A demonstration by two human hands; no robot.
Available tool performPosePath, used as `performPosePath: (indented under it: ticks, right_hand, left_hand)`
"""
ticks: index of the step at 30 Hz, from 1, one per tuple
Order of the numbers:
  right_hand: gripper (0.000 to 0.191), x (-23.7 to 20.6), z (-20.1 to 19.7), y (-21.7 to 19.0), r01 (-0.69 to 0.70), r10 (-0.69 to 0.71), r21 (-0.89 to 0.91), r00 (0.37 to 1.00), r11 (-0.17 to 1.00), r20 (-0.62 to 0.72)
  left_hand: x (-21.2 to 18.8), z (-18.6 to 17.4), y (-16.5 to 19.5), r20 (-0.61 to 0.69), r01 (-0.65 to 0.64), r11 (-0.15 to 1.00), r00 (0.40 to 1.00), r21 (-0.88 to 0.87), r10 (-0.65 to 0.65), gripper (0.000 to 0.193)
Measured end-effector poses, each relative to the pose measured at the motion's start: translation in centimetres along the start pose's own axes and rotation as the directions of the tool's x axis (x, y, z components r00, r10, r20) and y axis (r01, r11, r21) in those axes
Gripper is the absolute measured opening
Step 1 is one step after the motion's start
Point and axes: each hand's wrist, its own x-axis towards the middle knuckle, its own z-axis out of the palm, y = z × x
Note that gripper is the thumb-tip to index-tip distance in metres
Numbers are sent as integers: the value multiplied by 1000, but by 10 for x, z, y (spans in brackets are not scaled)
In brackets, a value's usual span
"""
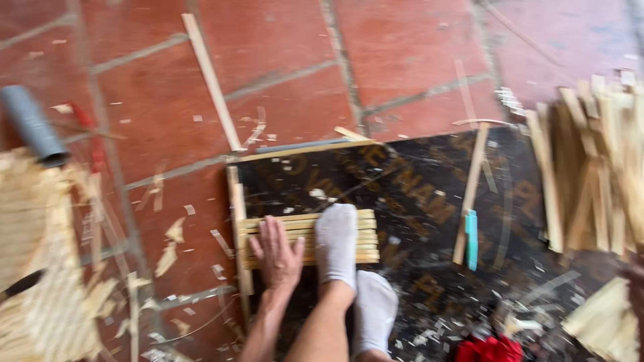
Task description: The person sits on the floor and weaves thin bamboo strips into a mat on a plywood board, holding the work with one foot while interlacing strips by hand and pulling strips from a bundle beside them. They use a teal pen-like tool to help pack and align the strips as the woven area grows.
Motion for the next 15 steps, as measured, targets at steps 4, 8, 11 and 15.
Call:
performPosePath:
  ticks: [4,8,11,15]
  right_hand:
    - [47,18,-10,10,203,-257,-260,946,944,-197]
    - [34,22,-9,9,125,-147,-159,979,979,-138]
    - [40,21,-7,6,164,-199,-167,954,972,-223]
    - [39,15,0,-6,232,-313,-336,926,913,-212]
  left_hand:
    - [-11,6,0,-43,12,1000,999,1,-12,79]
    - [-12,4,2,-52,37,999,998,-5,-37,79]
    - [-13,2,4,-105,20,1000,994,-19,-22,79]
    - [-11,-3,7,-77,26,1000,997,-17,-27,78]
